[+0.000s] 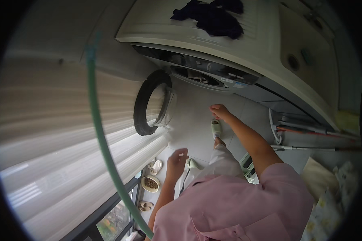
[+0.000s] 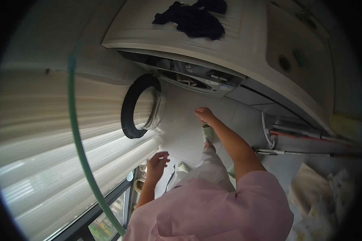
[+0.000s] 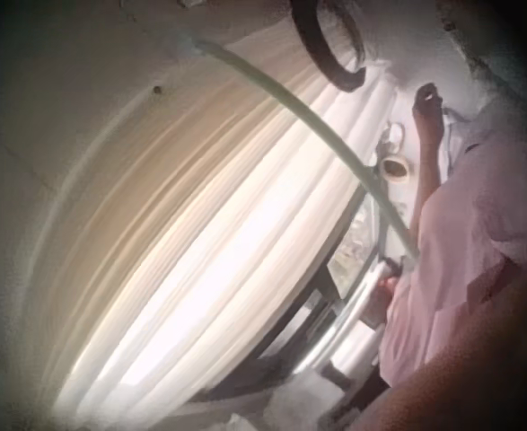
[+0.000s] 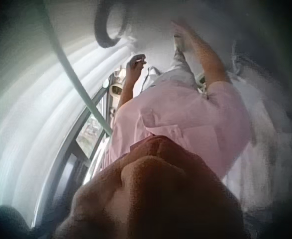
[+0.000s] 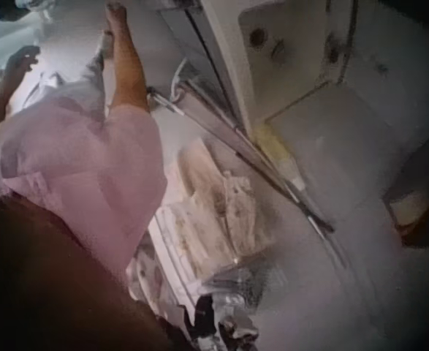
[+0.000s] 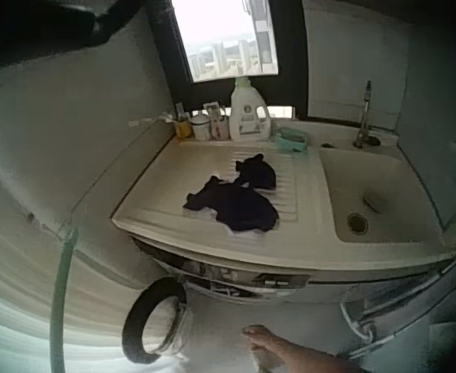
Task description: The person removes clothes from a washing machine, places each garment onto a hanger, and hangs them on an overhead drying rack using a clothes pole.
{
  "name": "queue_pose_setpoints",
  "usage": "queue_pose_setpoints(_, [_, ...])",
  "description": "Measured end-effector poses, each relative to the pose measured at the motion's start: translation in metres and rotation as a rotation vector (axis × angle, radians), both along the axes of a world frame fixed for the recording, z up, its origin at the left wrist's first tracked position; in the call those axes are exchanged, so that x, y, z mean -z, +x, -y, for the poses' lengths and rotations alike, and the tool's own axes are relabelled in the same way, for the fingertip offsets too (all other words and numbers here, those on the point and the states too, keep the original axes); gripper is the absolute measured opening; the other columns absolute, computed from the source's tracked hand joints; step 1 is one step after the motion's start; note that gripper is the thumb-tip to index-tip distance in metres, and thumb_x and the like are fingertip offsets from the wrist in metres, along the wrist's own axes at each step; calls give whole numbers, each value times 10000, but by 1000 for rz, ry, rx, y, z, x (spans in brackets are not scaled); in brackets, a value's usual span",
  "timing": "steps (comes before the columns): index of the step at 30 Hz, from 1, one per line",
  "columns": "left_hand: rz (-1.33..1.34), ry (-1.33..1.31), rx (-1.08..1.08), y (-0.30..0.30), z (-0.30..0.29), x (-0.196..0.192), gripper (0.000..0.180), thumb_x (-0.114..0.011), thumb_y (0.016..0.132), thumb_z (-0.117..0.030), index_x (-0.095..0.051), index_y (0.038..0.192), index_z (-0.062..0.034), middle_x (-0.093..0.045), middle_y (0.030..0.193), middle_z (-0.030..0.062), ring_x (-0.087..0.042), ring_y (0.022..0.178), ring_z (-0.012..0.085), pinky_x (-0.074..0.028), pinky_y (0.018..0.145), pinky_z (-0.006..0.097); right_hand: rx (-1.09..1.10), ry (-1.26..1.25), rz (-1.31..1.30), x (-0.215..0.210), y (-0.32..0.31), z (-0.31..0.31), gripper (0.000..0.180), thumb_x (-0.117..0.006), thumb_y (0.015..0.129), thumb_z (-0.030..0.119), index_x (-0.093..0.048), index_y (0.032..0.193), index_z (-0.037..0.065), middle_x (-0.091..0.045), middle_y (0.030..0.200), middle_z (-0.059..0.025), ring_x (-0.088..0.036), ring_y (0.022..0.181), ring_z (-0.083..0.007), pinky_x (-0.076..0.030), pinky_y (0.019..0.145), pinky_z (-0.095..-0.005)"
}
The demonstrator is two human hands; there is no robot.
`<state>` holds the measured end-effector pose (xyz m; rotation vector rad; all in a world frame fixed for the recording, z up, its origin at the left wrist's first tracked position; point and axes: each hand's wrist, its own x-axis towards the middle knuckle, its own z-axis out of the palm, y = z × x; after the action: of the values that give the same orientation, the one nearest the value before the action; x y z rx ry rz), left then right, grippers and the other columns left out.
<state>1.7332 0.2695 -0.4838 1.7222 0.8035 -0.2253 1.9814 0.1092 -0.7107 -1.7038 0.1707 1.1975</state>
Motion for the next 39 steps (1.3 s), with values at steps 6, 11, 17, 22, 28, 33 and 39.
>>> queue_pose_setpoints(6, [-276,70,-1,19,14,62,227,-583,892,-133,-614,1060,16,-664,960,81,-662,822,154,-515,648,249,-321,-233,569,155,123,-46,434,-601,849,362,-584,1186,89,-522,1260,-167,-487,1188,-323,-391,995,-381])
queue_pose_setpoints(11, [-388,-4,-90,29,19,88,205,-565,898,-96,-599,1068,14,-655,976,75,-658,839,158,-512,668,254,-428,-365,568,215,174,-94,520,-580,853,416,-519,1258,97,-554,1237,-154,-488,1192,-314,-359,1024,-376])
queue_pose_setpoints(17, [-515,-75,-146,24,27,123,230,-580,888,-162,-626,1058,-15,-656,995,153,-666,866,241,-532,750,324,-627,-461,962,277,217,-107,485,-573,861,434,-578,1179,67,-567,1221,-157,-521,1155,-276,-380,992,-353])
queue_pose_setpoints(22, [-386,-120,-34,39,39,139,230,-577,896,-151,-612,1063,2,-660,970,120,-665,864,208,-526,709,295,-580,-193,837,288,248,-50,477,-571,866,444,-614,1126,46,-601,1170,-156,-549,1122,-247,-390,971,-346])
queue_pose_setpoints(28, [-270,31,-48,3,24,84,224,-578,895,-143,-611,1056,8,-672,920,95,-670,836,174,-519,629,280,-344,351,7,94,93,-77,432,-525,916,438,-690,935,38,-685,942,-56,-593,964,-145,-362,972,-304])
queue_pose_setpoints(33, [-91,68,-38,-15,8,48,272,-600,859,-126,-598,1108,-18,-645,1027,118,-652,865,214,-513,729,316,-68,692,-128,-63,7,-13,463,-544,896,446,-677,972,8,-666,991,-93,-568,1030,-195,-362,977,-355])
queue_pose_setpoints(39, [206,118,142,-79,-19,4,805,-765,741,-221,-320,1393,-61,-420,1354,158,-458,1213,275,-433,917,405,28,1240,-168,-233,-107,5,644,-440,914,514,-599,1110,-78,-572,1199,-156,-525,1118,-276,-364,991,-407])
